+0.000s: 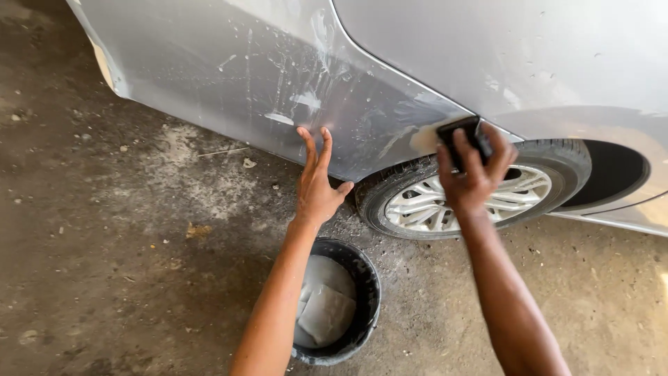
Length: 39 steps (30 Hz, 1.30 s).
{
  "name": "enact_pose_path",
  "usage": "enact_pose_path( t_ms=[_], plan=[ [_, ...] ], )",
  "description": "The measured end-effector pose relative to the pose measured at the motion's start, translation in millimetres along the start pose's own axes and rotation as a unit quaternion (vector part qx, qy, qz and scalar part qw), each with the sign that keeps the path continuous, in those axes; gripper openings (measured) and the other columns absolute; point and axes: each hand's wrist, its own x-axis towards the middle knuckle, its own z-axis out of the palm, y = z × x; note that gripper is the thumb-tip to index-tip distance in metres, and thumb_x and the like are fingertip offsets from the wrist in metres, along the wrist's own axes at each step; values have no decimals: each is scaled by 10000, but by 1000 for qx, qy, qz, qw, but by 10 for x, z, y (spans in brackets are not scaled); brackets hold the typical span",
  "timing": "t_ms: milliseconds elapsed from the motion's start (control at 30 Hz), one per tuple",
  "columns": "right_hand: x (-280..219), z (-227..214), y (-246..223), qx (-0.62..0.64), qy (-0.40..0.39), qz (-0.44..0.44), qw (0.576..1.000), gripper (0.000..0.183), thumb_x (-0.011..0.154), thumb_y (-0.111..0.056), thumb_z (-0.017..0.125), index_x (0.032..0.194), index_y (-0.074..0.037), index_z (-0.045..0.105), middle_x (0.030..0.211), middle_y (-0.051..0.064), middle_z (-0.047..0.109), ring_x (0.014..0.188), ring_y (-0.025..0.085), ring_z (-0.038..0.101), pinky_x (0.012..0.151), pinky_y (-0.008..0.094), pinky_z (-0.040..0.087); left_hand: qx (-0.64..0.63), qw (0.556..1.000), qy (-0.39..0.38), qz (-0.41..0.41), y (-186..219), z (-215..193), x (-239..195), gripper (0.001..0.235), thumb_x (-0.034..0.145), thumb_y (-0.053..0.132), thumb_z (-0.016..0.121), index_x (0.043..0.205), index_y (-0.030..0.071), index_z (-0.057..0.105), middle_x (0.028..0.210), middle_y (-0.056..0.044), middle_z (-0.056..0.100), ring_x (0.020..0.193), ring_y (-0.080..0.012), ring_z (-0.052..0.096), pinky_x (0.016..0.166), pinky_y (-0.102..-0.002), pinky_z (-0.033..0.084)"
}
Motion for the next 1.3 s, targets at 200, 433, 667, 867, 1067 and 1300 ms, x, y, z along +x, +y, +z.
enact_pose_path(
  t_ms=[200, 433, 667, 867, 1067, 1300],
  plan=[
    [150, -60, -212, 44, -60, -35, 997, 413, 895, -160, 937, 1261, -170, 743, 1398, 91, 587, 1268, 239, 549, 1016, 375, 559, 16, 1000, -3, 0, 86, -41, 10, 1314, 692, 147, 937, 1638, 263, 33, 1678, -240, -182, 1513, -437, 267, 1093, -428, 486],
    [151, -57, -288, -45, -107, -104, 988, 470, 837, -200, 966, 1238, -176, 721, 1370, 120, 561, 1246, 274, 506, 996, 411, 518, 21, 1000, 9, 17, 46, 0, 6, 1349, 679, 122, 937, 1636, 274, -2, 1674, -231, -181, 1515, -457, 262, 1077, -431, 501],
    [267, -15, -264, -12, -80, -103, 991, 394, 923, -175, 950, 1254, -162, 737, 1397, 110, 566, 1282, 280, 520, 1083, 414, 505, 15, 1000, -7, -15, 99, 33, 1, 1372, 648, 116, 944, 1629, 292, 1, 1678, -220, -189, 1493, -437, 310, 1052, -435, 518],
    [209, 13, -289, -65, -51, -61, 995, 345, 896, -228, 925, 1190, -148, 764, 1315, 153, 604, 1189, 238, 545, 925, 354, 553, 15, 1000, 4, -15, 92, 39, 22, 1395, 626, 121, 958, 1624, 285, -2, 1667, -228, -198, 1483, -452, 307, 1035, -437, 526],
    [259, -16, -292, 32, -40, -33, 998, 331, 949, -126, 892, 1248, -161, 752, 1315, 132, 596, 1166, 220, 565, 912, 335, 548, 11, 1000, 6, -9, 71, 21, -3, 1384, 640, 106, 952, 1626, 295, -1, 1671, -216, -194, 1502, -448, 290, 1028, -433, 533],
    [-812, -260, -1321, 100, -304, -74, 945, 419, 781, -19, 702, 1200, -10, 711, 1224, 148, 691, 1051, 295, 654, 836, 450, 567, 9, 1000, 1, -4, 75, -29, -2, 1379, 648, 63, 928, 1630, 303, -10, 1682, -216, -193, 1513, -431, 284, 1023, -411, 550]
  ],
)
